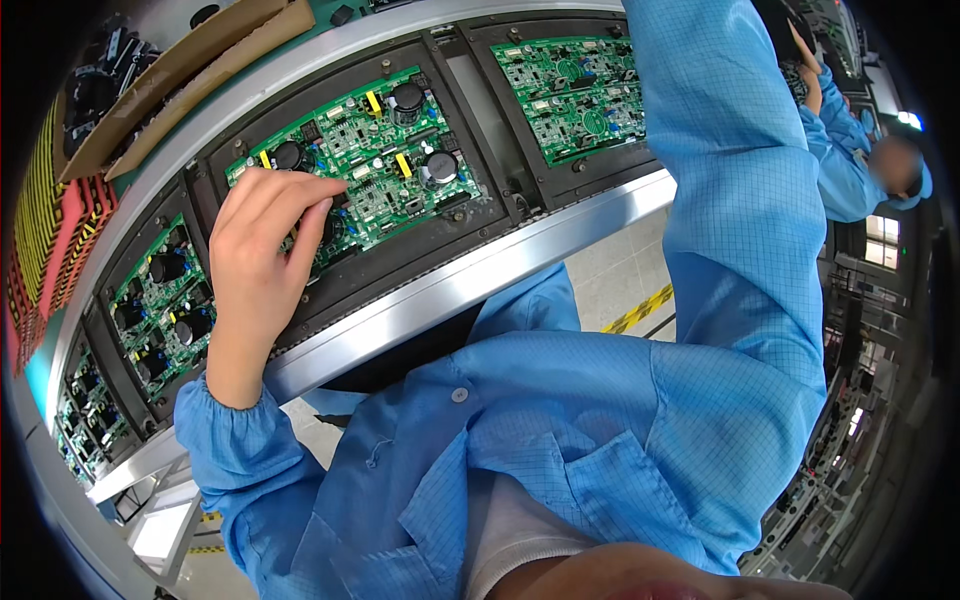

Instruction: Manually inserting electronic components into circuit boards at a workstation.

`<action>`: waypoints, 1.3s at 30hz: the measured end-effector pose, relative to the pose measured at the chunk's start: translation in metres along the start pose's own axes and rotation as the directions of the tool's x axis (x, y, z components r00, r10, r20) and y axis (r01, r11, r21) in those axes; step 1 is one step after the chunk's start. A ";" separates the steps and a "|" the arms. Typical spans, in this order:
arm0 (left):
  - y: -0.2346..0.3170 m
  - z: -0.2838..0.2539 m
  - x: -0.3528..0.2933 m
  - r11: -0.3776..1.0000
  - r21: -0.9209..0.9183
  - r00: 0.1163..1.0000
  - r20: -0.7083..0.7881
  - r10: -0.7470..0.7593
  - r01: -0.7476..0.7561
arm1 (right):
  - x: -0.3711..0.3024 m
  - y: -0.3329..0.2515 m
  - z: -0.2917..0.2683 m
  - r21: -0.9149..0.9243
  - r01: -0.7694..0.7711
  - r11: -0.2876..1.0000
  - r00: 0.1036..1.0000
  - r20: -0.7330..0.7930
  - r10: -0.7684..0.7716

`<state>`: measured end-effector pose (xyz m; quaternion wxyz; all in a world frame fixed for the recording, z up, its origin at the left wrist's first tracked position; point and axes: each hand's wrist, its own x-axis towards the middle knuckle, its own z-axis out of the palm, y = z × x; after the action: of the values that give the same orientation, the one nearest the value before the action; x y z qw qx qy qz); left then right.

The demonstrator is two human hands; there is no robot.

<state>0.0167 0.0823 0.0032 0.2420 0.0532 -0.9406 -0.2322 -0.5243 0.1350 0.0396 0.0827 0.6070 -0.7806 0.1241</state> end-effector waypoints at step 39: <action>0.001 0.021 -0.009 0.166 -0.952 0.881 0.162 -0.444 0.258 | -0.196 -0.366 -0.007 0.995 -0.035 -0.095 0.986 0.050 0.161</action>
<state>0.0149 0.0935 -0.0164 0.2348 0.1299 -0.5436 -0.7953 -0.1210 0.2337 0.0252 -0.3672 0.4062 -0.4734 0.6900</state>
